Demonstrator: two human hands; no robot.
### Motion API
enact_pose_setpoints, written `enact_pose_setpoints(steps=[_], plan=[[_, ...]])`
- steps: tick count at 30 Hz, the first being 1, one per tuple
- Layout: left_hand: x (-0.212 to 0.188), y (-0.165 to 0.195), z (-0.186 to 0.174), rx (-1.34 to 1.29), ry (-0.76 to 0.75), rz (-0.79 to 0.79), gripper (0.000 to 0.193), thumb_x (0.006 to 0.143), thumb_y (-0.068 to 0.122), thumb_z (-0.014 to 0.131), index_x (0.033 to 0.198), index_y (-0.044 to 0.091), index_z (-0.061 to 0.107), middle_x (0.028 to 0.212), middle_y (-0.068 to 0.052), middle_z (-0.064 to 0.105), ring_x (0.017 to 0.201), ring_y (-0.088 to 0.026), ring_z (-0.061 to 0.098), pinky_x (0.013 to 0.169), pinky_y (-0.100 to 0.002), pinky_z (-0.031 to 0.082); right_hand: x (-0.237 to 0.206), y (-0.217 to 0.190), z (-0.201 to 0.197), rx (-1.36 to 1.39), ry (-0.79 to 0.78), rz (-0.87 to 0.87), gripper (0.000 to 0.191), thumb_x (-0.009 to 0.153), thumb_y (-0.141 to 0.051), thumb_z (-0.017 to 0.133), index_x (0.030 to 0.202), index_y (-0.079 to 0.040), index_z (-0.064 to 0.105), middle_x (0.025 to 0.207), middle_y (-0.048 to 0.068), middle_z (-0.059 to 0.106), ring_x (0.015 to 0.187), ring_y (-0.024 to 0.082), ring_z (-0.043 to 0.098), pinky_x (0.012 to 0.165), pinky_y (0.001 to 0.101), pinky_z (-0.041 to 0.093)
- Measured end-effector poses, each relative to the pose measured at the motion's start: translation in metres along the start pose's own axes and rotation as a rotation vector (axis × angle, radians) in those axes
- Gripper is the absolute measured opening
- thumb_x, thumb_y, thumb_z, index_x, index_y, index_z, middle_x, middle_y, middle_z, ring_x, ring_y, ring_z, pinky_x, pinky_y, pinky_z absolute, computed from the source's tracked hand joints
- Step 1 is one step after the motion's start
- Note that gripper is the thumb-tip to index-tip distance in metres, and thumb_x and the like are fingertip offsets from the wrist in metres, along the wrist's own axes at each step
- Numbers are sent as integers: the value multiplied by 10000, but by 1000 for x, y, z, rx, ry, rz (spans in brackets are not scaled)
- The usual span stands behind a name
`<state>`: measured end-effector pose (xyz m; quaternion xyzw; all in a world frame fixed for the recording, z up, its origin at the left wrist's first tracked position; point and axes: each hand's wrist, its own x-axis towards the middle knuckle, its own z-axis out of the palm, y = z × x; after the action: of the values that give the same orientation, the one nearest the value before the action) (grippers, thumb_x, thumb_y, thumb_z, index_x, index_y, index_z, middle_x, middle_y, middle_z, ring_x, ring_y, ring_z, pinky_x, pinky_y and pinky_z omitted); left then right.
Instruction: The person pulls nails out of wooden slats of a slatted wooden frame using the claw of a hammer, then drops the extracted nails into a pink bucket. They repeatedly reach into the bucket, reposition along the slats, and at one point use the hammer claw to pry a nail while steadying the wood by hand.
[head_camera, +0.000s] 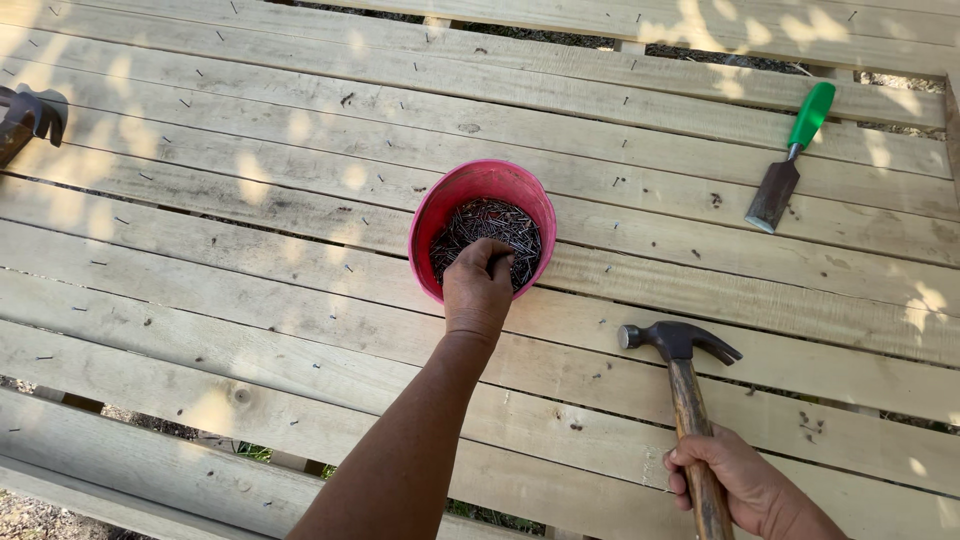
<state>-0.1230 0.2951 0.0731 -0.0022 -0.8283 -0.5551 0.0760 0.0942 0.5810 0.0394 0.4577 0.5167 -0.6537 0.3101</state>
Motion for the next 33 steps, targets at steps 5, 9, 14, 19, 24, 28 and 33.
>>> enact_pose_setpoints(steps=[5,9,14,19,24,28,33], plan=[[0,1,-1,-169,-37,-38,56,877,81,758,914,42,742,825,-72,763,748,-116,705,733,-282,575,-30,7,23,-30,65,45,259,860,-82,707,1102,-69,615,680,159,649,455,223,511,455,403,425],[1,5,2,-269,-74,-224,49,881,61,754,928,48,760,801,-28,747,717,-82,655,690,-241,561,-44,16,25,-250,175,-66,335,861,-42,776,1161,-56,628,612,133,556,418,226,486,422,394,396],[-10,11,12,-614,-78,-219,166,870,-17,698,1020,51,717,859,11,722,752,-43,636,675,-213,563,-29,38,18,-285,230,-148,375,858,-40,802,1191,-73,633,578,83,494,399,195,439,401,378,367],[-46,-4,19,-402,-360,-325,109,892,-52,683,990,-10,709,831,-55,709,706,-95,648,661,-241,562,-8,49,20,-160,194,-148,354,844,-8,797,1172,-37,668,550,72,474,402,168,444,384,397,383],[-87,-27,38,-394,-430,-515,211,881,-79,609,1013,0,753,855,-55,735,716,-111,655,657,-249,560,-17,43,14,-288,223,-191,332,854,-39,784,1146,-43,628,540,83,505,381,203,454,393,383,393],[-113,-34,40,-288,-392,-452,273,846,-100,603,1047,21,742,889,-47,736,752,-87,663,686,-236,571,-25,33,16,-399,222,-227,316,862,-69,790,1150,-45,664,535,92,515,381,204,451,401,380,375],[-123,-28,35,-181,-363,-487,123,869,28,732,990,39,753,900,-55,734,715,-107,651,644,-277,564,-35,28,14,-556,284,-212,358,850,-121,814,1178,-84,676,611,71,508,441,196,464,467,395,436]])
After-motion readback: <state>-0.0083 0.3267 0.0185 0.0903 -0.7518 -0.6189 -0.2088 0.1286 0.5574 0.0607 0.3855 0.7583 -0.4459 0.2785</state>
